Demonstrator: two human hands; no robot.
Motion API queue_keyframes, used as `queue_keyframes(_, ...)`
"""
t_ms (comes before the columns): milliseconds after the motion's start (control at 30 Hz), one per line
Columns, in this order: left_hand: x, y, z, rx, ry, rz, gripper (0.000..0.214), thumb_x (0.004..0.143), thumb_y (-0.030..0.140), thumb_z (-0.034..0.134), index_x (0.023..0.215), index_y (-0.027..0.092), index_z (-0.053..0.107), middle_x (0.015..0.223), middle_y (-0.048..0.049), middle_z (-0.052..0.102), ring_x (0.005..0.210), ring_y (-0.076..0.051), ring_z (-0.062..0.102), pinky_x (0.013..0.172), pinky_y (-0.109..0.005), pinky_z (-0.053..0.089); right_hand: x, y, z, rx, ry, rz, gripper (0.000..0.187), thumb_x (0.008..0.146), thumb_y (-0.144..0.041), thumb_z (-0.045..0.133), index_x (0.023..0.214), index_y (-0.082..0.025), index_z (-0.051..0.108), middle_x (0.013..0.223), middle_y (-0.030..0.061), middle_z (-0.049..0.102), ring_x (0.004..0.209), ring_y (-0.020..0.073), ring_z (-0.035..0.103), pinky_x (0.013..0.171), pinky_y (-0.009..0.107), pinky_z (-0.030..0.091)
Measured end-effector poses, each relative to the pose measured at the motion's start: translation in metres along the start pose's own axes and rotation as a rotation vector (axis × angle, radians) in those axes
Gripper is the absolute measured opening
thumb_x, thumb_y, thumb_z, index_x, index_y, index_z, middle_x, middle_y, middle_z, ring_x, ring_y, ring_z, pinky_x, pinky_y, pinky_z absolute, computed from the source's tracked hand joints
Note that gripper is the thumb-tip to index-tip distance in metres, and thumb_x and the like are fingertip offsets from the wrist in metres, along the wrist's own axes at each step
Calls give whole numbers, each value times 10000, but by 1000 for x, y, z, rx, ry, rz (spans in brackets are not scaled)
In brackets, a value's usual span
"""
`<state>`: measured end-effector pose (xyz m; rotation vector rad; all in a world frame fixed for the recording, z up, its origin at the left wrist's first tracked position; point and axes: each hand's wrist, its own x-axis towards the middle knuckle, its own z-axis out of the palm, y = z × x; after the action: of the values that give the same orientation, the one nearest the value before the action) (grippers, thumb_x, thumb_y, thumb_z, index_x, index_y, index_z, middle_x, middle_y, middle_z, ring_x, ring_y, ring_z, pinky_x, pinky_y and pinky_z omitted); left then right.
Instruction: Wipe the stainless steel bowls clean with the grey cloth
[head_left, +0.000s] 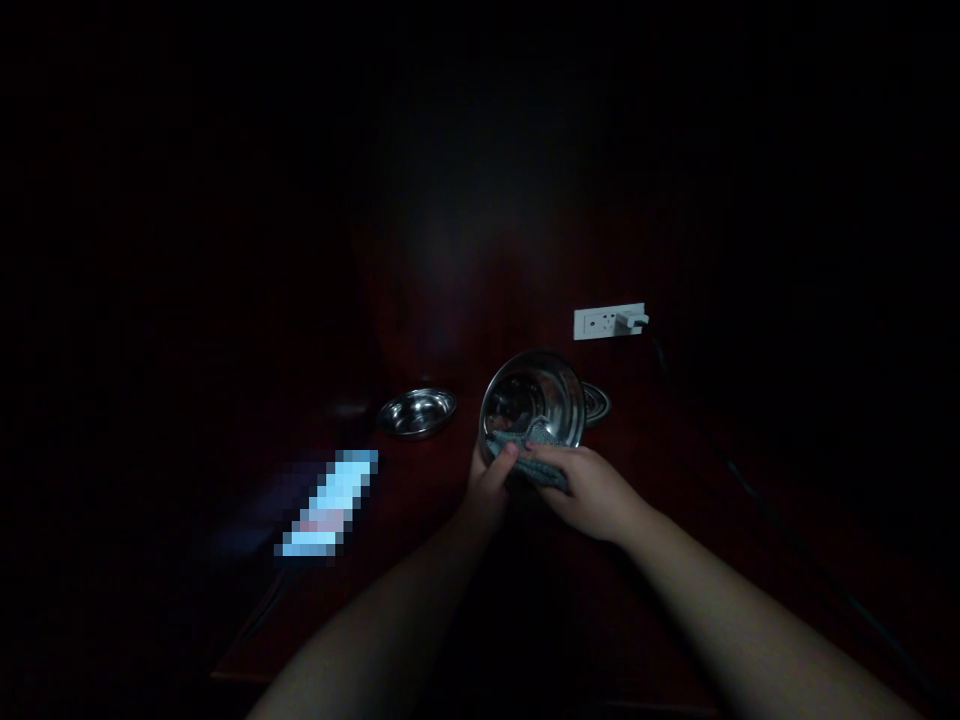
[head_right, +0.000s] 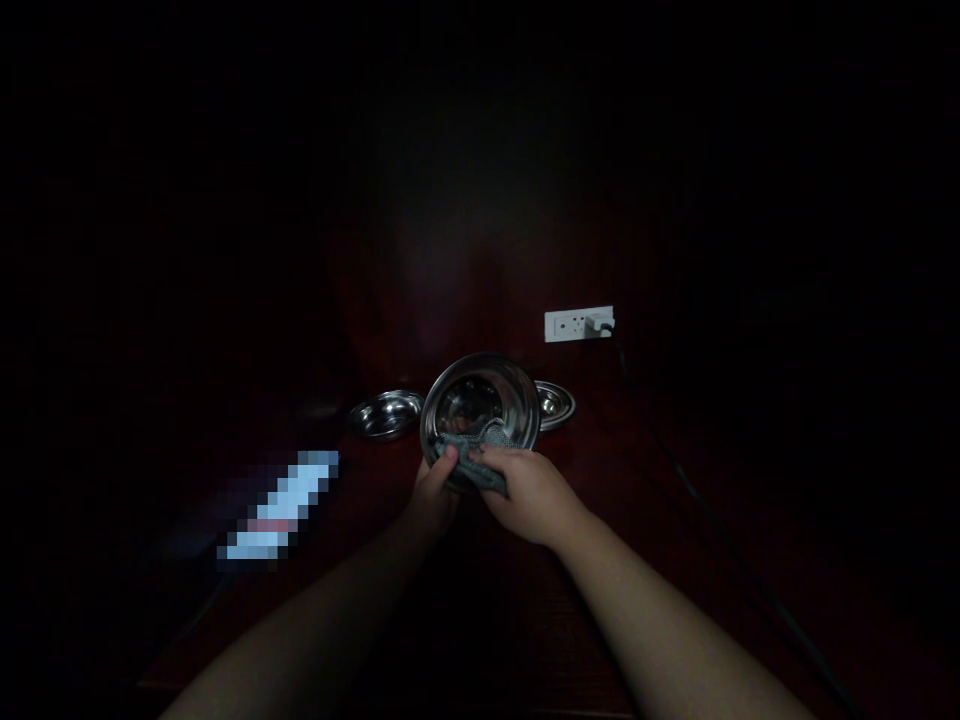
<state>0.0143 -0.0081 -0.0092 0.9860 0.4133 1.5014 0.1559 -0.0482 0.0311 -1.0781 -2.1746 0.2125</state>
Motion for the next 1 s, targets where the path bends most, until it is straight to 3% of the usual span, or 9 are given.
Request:
queue_keyframes(133,0,1,-2,24,-20,6,520,699,372,725,1162,201,560,1097,-72,675,1004,-228,641,921,-370,473,1,-1,-2,-61,15,51,362,774,-134,515,1092,-230,661,1137,47,679,1057,228,631,922,361,495)
queue_keyframes(500,3,6,2,35,-7,13,538,699,340,731,1188,212,546,1148,-78,665,1074,-251,621,973,-402,456,1,5,7,-211,127,111,512,754,-62,450,1255,-63,556,1310,165,553,1247,261,499,1100,447,343)
queue_keyframes(800,3,7,5,73,25,10,564,687,359,729,1204,223,549,1177,-74,652,1123,-257,592,984,-386,448,0,11,15,-28,135,1,559,746,-38,450,1289,-148,521,1356,129,519,1311,245,422,1113,496,311)
queue_keyframes(1000,4,6,5,73,33,30,537,706,376,712,1196,221,557,1177,-65,650,1127,-247,588,1012,-382,420,0,11,16,76,133,-61,519,799,-61,434,1311,-121,494,1387,169,475,1334,240,390,1115,493,308)
